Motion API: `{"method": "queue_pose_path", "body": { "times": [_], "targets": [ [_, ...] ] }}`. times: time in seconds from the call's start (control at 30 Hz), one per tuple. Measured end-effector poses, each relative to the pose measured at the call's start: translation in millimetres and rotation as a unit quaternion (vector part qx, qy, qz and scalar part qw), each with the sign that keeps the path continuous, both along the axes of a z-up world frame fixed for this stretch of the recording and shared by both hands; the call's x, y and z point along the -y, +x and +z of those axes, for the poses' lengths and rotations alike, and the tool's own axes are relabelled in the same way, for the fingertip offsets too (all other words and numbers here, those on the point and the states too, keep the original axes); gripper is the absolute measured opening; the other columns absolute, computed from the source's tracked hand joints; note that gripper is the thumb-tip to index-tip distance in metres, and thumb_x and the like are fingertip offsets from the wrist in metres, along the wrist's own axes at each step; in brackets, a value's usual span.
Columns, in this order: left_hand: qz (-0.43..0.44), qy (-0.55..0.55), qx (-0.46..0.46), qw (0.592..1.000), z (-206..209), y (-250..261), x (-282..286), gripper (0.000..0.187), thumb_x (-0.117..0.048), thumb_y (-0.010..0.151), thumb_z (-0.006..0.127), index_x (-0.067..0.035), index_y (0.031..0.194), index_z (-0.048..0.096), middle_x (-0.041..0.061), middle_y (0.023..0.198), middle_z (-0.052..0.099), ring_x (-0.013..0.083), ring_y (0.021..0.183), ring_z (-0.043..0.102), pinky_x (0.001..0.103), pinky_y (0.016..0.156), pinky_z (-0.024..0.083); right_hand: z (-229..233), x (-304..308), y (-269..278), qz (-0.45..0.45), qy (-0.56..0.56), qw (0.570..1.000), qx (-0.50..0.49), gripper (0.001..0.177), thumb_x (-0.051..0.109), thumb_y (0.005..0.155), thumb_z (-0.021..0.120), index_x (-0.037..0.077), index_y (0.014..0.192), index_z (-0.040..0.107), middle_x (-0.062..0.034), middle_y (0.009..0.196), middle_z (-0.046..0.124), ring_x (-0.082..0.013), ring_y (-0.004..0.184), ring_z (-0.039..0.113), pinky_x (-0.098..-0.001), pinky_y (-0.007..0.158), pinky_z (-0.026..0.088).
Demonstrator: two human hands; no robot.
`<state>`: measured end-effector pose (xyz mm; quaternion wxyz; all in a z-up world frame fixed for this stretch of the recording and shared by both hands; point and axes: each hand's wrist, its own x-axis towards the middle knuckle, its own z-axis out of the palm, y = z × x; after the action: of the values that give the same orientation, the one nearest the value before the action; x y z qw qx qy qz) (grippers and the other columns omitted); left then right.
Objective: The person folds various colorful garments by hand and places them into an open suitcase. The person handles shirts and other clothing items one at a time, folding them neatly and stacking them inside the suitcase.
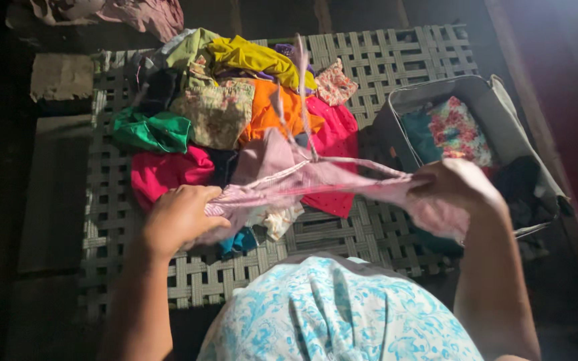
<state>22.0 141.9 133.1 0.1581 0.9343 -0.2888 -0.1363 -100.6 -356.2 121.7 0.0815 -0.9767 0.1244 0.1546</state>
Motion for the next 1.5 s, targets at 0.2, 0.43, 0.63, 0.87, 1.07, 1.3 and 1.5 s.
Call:
{"method": "queue_pose_path", "body": {
  "times": [0.2,0.43,0.63,0.87,1.07,1.3,1.5],
  "targets": [
    [0.148,-0.147,-0.138,0.968,-83.1,30.1,3.3,0.029,-0.011,0.089,0.060,-0.004,0.116,0.070,0.021,0.098,0.075,0.0313,0.091,0.078,0.042,0.073,0.057,-77.8,3.1,34.2,-0.049,0.337,0.930,0.135,0.044,0.031,0.081,0.069,0.011,0.120,0.074,-0.0126,0.110,0.075,-0.0254,0.098,0.074,-0.0400,0.087,0.056],
    [0.090,-0.550,0.122,0.821,-55.9,52.4,79.2,0.064,0.009,0.088,0.040,-0.002,0.150,0.052,0.021,0.150,0.058,0.0303,0.142,0.055,0.043,0.119,0.041,-14.2,-25.8,98.8,0.143,0.504,0.622,0.582,0.043,0.015,0.093,0.058,-0.002,0.132,0.063,-0.0159,0.139,0.065,-0.0282,0.134,0.058,-0.0395,0.119,0.044],
    [0.024,-0.317,0.439,0.840,-53.2,17.2,56.2,0.051,0.000,0.090,0.060,-0.016,0.139,0.057,0.029,0.140,0.049,0.0412,0.139,0.042,0.052,0.122,0.029,-43.5,-27.0,34.3,0.060,0.087,0.730,0.675,0.056,0.001,0.088,0.055,-0.002,0.144,0.054,-0.0224,0.138,0.063,-0.0367,0.136,0.057,-0.0470,0.120,0.041],
    [0.031,0.027,-0.081,0.996,-221.0,-20.9,17.8,0.028,-0.016,0.078,0.066,-0.021,0.101,0.081,0.015,0.103,0.075,0.0397,0.099,0.070,0.052,0.086,0.056,-267.8,23.1,-37.8,0.132,0.164,0.952,-0.220,0.041,0.014,0.083,0.067,0.018,0.124,0.069,-0.0103,0.113,0.075,-0.0256,0.099,0.072,-0.0391,0.088,0.055],
    [0.039,0.022,-0.119,0.992,-250.0,-9.9,46.9,0.041,-0.046,0.070,0.084,-0.019,0.101,0.079,0.017,0.100,0.074,0.0393,0.096,0.072,0.049,0.085,0.057,-264.7,10.8,-26.7,-0.014,0.011,1.000,0.001,0.021,0.023,0.092,0.061,0.013,0.092,0.078,-0.0165,0.094,0.076,-0.0341,0.094,0.073,-0.0462,0.083,0.058],
    [0.062,-0.306,0.272,0.910,-99.7,33.0,63.7,0.031,-0.002,0.073,0.072,-0.013,0.102,0.069,0.012,0.106,0.070,0.0366,0.103,0.069,0.049,0.088,0.054,-86.0,-15.5,24.3,0.041,0.228,0.785,0.575,0.040,-0.016,0.081,0.060,-0.002,0.117,0.070,-0.0160,0.113,0.074,-0.0276,0.107,0.071,-0.0358,0.097,0.055],
    [0.060,-0.278,0.193,0.939,-72.4,7.9,50.3,0.028,-0.007,0.081,0.075,-0.008,0.108,0.069,0.012,0.103,0.069,0.0344,0.096,0.067,0.043,0.079,0.054,-55.3,-15.2,-19.9,-0.056,0.379,0.804,0.454,0.045,-0.016,0.077,0.057,-0.006,0.120,0.066,-0.0135,0.110,0.070,-0.0210,0.095,0.065,-0.0352,0.084,0.050]
  ]
}}
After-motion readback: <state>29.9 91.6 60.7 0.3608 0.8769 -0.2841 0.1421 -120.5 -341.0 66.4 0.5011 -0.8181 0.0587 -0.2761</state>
